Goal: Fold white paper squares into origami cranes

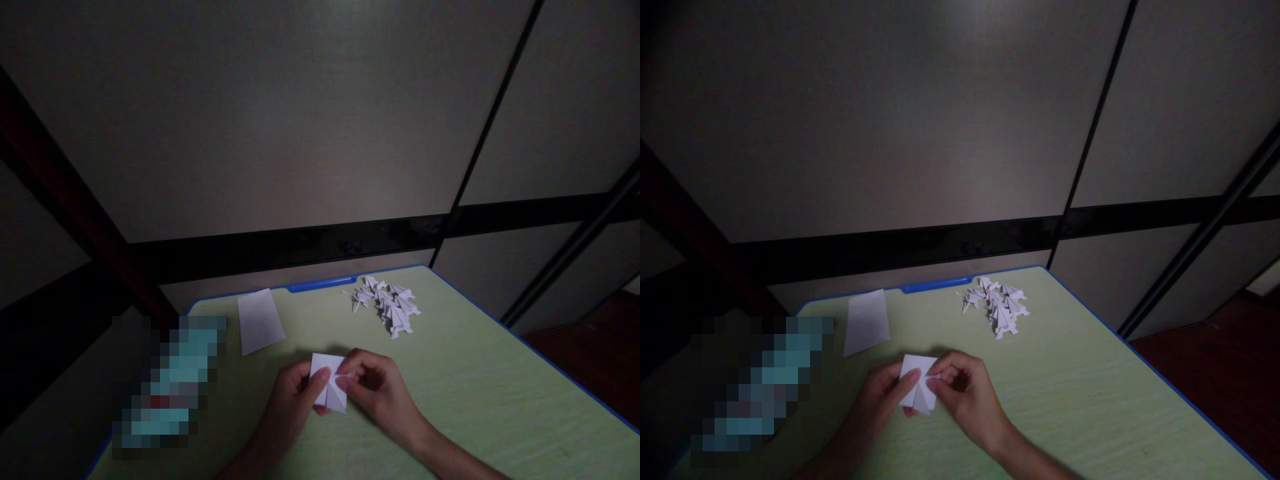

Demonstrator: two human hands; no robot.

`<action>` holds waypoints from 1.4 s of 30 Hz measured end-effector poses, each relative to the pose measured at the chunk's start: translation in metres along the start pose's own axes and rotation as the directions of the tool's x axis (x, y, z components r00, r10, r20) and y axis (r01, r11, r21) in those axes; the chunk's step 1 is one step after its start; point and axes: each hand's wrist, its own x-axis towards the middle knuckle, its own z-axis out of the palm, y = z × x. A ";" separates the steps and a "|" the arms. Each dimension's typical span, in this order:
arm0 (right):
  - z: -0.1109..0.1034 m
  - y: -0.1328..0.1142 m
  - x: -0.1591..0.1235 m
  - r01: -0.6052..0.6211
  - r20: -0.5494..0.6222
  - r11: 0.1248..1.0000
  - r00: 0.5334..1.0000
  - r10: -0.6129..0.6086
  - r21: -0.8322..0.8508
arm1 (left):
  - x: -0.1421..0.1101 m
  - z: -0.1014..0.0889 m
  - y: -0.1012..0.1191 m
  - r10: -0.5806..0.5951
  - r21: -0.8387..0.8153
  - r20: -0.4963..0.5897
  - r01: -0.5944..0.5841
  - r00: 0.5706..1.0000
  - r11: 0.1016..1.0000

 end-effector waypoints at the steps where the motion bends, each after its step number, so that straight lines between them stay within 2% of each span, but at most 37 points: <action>1: 0.000 -0.001 0.000 0.006 -0.019 1.000 1.000 -0.006 -0.006 | 0.000 -0.001 0.000 -0.003 -0.003 0.018 0.003 1.000 1.000; 6: 0.000 -0.004 0.000 0.127 -0.066 0.988 0.989 -0.133 -0.083 | -0.001 -0.004 0.001 -0.004 -0.002 0.075 0.005 0.997 1.000; 10: -0.001 -0.006 -0.002 0.238 -0.003 0.959 0.970 -0.241 -0.154 | -0.001 -0.005 0.002 0.012 -0.010 0.077 -0.012 0.997 1.000; 15: -0.002 -0.009 -0.004 0.296 0.076 0.930 0.955 -0.287 -0.217 | 0.000 -0.008 0.003 0.029 -0.074 0.093 -0.022 0.995 0.997; 26: -0.003 -0.006 -0.003 0.320 0.102 0.899 0.947 -0.303 -0.299 | 0.005 -0.013 0.000 -0.063 -0.123 0.125 0.079 0.990 0.989; 30: -0.003 -0.007 -0.004 0.336 0.127 0.893 0.942 -0.311 -0.300 | 0.004 -0.010 0.001 -0.051 -0.050 0.122 0.057 0.991 0.997; 37: -0.002 -0.006 -0.003 0.312 0.143 0.919 0.948 -0.285 -0.240 | 0.004 -0.010 -0.003 -0.008 -0.022 0.070 0.009 0.998 1.000; 40: -0.002 -0.006 -0.003 0.278 0.135 0.941 0.957 -0.256 -0.192 | 0.005 -0.010 -0.004 0.031 -0.001 0.044 -0.031 0.999 1.000; 42: -0.002 -0.007 -0.002 0.212 0.133 0.971 0.971 -0.197 -0.109 | 0.005 -0.010 -0.004 0.050 0.008 0.005 -0.051 0.999 0.999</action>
